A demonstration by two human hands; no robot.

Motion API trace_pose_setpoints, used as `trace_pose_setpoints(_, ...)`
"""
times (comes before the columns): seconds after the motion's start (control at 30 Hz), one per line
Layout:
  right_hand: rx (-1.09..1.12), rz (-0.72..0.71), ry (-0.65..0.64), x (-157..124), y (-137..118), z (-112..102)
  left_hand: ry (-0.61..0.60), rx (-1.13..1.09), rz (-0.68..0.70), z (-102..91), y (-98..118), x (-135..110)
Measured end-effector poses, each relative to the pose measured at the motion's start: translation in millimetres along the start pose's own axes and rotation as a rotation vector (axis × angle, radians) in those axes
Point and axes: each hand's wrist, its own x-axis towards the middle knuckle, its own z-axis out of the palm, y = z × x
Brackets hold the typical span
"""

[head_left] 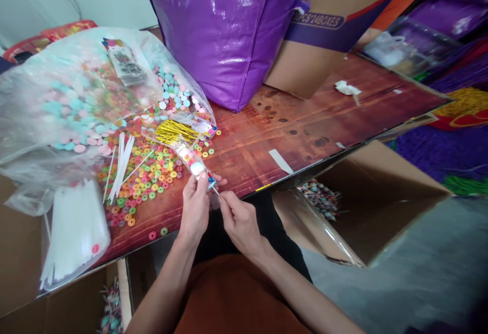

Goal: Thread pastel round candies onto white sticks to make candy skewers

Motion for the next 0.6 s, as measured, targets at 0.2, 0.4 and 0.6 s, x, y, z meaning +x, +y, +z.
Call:
trace_pose_setpoints(0.2, 0.003, 0.043, 0.009, 7, -5, 9, -0.056, 0.011, 0.023, -4.6, -3, 1)
trace_pose_setpoints(0.4, 0.149, 0.186, -0.017, 15, -9, 10, -0.066, 0.102, 0.048, -11.6, -6, -2)
trace_pose_setpoints(0.6, 0.297, 0.290, -0.036, 15, -10, 11, 0.047, 0.281, 0.257, -18.5, -10, -1)
